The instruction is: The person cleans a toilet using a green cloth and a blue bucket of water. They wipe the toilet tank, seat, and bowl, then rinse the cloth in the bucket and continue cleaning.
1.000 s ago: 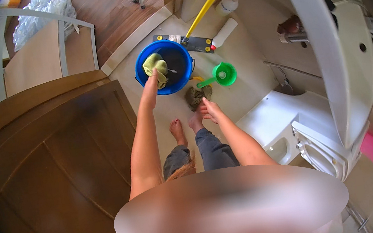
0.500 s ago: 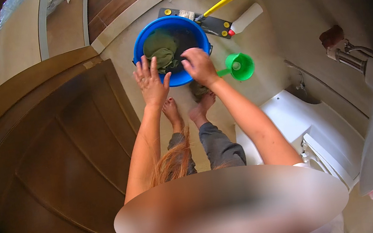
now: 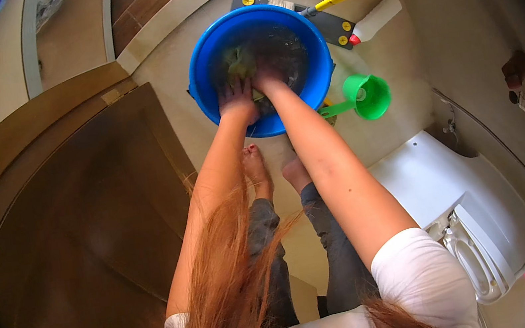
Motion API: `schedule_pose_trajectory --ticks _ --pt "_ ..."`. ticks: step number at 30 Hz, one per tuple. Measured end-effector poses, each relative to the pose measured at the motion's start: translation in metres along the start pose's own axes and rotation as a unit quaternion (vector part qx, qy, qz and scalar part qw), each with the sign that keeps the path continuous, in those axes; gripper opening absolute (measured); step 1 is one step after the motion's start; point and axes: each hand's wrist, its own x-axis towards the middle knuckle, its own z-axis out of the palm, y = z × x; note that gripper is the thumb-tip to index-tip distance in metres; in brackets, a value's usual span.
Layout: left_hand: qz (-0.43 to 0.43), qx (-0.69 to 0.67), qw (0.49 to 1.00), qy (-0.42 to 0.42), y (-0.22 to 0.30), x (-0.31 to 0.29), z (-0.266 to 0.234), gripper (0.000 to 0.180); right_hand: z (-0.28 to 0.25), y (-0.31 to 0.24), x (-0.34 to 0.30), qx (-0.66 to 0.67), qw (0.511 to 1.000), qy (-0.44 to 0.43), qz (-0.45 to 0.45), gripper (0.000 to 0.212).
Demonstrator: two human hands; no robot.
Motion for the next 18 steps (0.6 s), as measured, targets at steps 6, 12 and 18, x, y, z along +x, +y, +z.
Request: schedule_pose_trajectory --ticks 6,12,18 --pt "0.025 -0.207 0.978 0.003 0.019 0.008 -0.017 0.068 0.003 0.068 0.028 0.304 0.952 0.022 -0.018 0.053" --pt "0.059 -0.325 0.932 0.150 0.002 -0.004 -0.009 0.072 -0.036 0.021 -0.103 0.510 0.851 0.127 0.012 0.019" --pt "0.126 -0.429 0.880 0.162 0.016 -0.028 -0.016 0.067 -0.115 -0.032 -0.220 0.691 0.720 0.021 -0.054 0.005"
